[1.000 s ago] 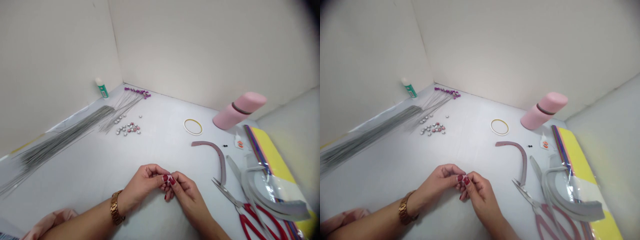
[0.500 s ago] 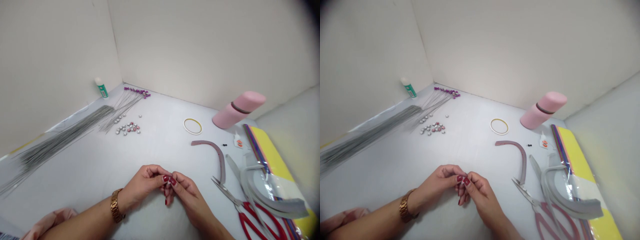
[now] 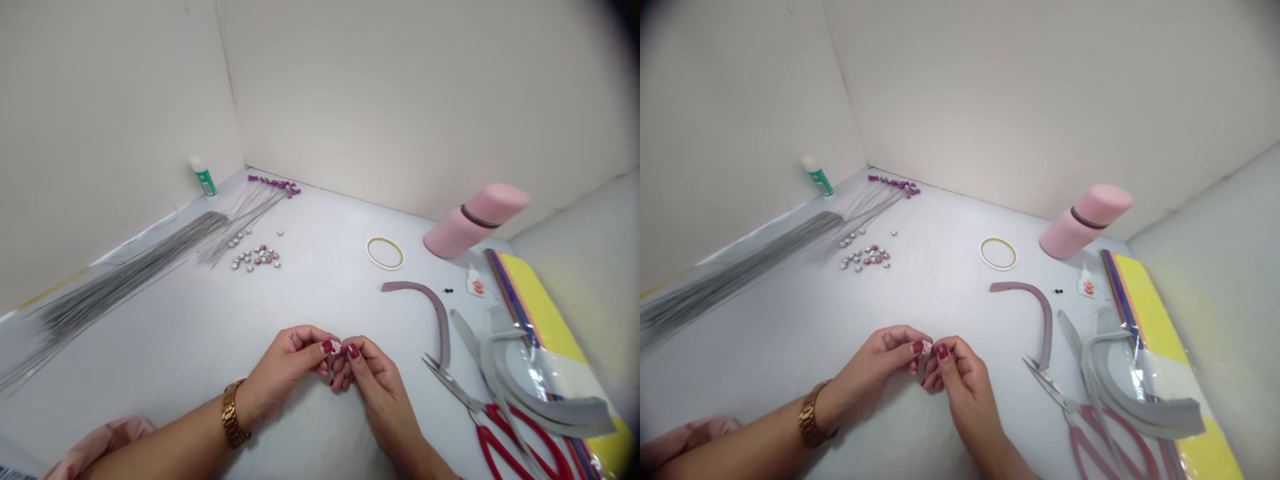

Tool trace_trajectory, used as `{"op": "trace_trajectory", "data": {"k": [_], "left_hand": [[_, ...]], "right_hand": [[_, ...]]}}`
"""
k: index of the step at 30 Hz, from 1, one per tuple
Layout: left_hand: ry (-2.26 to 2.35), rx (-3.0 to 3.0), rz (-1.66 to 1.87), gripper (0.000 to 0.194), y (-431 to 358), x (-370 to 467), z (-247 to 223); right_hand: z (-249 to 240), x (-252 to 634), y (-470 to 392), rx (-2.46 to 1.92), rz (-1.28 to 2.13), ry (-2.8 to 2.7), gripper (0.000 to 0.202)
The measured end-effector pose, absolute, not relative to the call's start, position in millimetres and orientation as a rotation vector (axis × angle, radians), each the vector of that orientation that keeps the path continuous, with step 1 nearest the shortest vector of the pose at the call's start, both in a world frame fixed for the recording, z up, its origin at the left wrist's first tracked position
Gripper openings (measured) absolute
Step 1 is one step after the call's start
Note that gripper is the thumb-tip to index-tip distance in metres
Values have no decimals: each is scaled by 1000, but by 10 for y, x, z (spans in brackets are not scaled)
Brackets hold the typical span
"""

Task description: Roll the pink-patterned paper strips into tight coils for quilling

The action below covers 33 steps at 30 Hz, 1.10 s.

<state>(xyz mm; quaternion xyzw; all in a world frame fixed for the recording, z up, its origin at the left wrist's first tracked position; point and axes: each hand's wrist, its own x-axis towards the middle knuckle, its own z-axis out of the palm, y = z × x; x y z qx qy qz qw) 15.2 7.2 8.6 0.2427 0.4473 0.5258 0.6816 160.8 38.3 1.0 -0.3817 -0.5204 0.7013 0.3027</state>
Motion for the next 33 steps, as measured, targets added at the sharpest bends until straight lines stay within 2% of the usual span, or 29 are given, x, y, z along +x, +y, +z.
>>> {"op": "trace_trajectory", "data": {"k": [6,12,15,19,23,27,33], "left_hand": [[1073,696,1134,13,66,170,137],[1163,1036,1138,16,4,178,92],[1364,1374,1065,13,-4,137,100],[1378,1542,1016,19,10,93,124],[1378,1465,1016,20,16,92,125],[1247,1069,1062,17,23,114,104],[1250,923,1109,17,38,123,96]], "right_hand": [[25,1618,372,-1042,1791,-1494,18],[18,1671,398,-1076,1683,-1662,25],[8,1683,413,-1079,1737,-1672,27],[4,1674,432,-1036,1858,-1597,27],[4,1673,446,-984,1914,-1528,27],[7,1672,453,-968,1997,-1404,26],[29,1621,393,-1041,1838,-1396,22]]}}
